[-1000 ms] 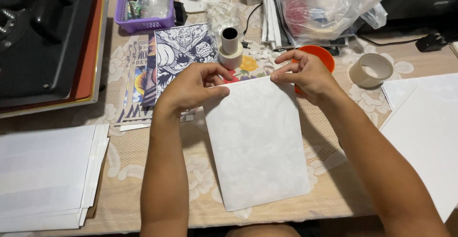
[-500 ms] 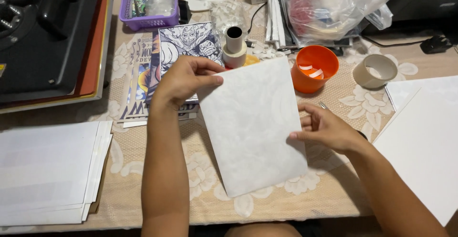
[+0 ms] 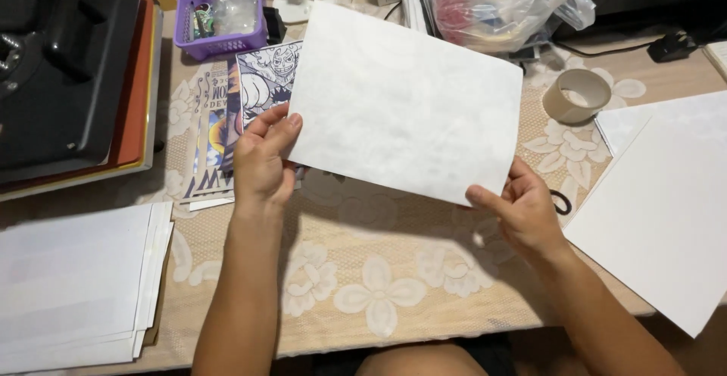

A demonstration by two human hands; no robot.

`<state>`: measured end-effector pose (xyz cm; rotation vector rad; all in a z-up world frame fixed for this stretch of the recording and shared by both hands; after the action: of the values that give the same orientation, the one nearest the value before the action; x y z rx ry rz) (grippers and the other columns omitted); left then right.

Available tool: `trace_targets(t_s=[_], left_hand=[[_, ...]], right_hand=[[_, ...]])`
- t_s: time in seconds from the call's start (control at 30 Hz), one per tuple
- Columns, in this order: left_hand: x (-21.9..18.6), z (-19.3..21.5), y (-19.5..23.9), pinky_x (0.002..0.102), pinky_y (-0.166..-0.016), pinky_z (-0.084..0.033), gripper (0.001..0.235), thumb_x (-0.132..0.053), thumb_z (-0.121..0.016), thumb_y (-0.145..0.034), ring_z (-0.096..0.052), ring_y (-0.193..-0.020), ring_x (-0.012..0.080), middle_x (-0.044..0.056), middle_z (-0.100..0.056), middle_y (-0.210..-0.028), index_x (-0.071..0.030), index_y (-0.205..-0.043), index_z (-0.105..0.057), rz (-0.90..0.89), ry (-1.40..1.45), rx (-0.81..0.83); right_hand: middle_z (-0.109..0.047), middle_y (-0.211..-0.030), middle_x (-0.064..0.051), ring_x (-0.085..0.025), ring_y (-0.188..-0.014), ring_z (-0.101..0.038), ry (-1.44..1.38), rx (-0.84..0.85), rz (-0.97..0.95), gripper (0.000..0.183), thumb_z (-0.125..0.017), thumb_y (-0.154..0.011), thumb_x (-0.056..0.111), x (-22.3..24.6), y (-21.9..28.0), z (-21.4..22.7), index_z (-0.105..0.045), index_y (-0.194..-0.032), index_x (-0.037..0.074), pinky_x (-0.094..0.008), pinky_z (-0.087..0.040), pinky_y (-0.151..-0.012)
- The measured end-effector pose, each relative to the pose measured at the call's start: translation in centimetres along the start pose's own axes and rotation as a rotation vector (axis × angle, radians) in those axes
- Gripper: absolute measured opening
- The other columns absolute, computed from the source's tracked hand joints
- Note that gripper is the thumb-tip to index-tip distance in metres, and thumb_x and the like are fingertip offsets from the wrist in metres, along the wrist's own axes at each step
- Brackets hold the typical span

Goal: The person is carefully aligning a printed graphic onto a white sheet of paper and securing the edges with small pieces of adhesive tape.

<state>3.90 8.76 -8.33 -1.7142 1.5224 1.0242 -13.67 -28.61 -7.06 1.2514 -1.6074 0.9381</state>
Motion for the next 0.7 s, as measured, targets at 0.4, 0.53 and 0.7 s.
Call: trace_targets(t_s=[0.4,0.53,0.7], left_hand=[[0.6,6.0,14.0,0.044,-0.1,-0.054,0.101,-0.03,-0.104,-0.082,-0.064,-0.125,0.0365,0.02,-0.066,-0.144,-0.001,-0.163,-0.051,0.321,0.163,0.531],[0.1,4.0,14.3,0.047,-0.088,-0.073,0.101,-0.046,-0.098,-0.1,-0.083,-0.104,0.0422,0.035,-0.077,-0.127,0.014,-0.161,-0.043,0.383,0.263,0.823],[0.9,0.3,14.7,0.043,-0.078,-0.075,0.072,-0.024,-0.085,-0.098,-0.085,-0.089,0.0301,0.021,-0.074,-0.11,0.011,-0.153,-0.055,0.3,-0.292,0.47]], right_hand=[[-0.079,-0.117,-0.006,-0.013,-0.079,-0.076,0.17,0.402,-0.233,0.076,-0.083,-0.091,0.008,5.5,-7.5,5.4,-0.061,-0.163,0.001,-0.023,-0.064,-0.054],[-0.075,-0.147,-0.023,-0.034,-0.12,-0.073,0.175,0.281,-0.447,0.071,-0.069,-0.089,-0.01,5.9,-9.3,3.2,-0.064,-0.159,0.0,-0.048,-0.058,-0.105],[-0.076,-0.07,-0.003,-0.003,-0.062,-0.074,0.166,0.558,-0.218,0.049,-0.079,-0.094,-0.007,3.6,-10.3,-0.6,-0.073,-0.143,-0.005,-0.027,-0.066,-0.079]])
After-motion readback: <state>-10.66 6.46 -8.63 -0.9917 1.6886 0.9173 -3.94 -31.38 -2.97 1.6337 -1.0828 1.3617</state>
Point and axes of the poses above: each hand's wrist, its own y-axis away from the middle knuckle, its own z-axis out of the back of the hand, x = y × z, the point moved 3 cm from there along -y, towards the middle knuckle
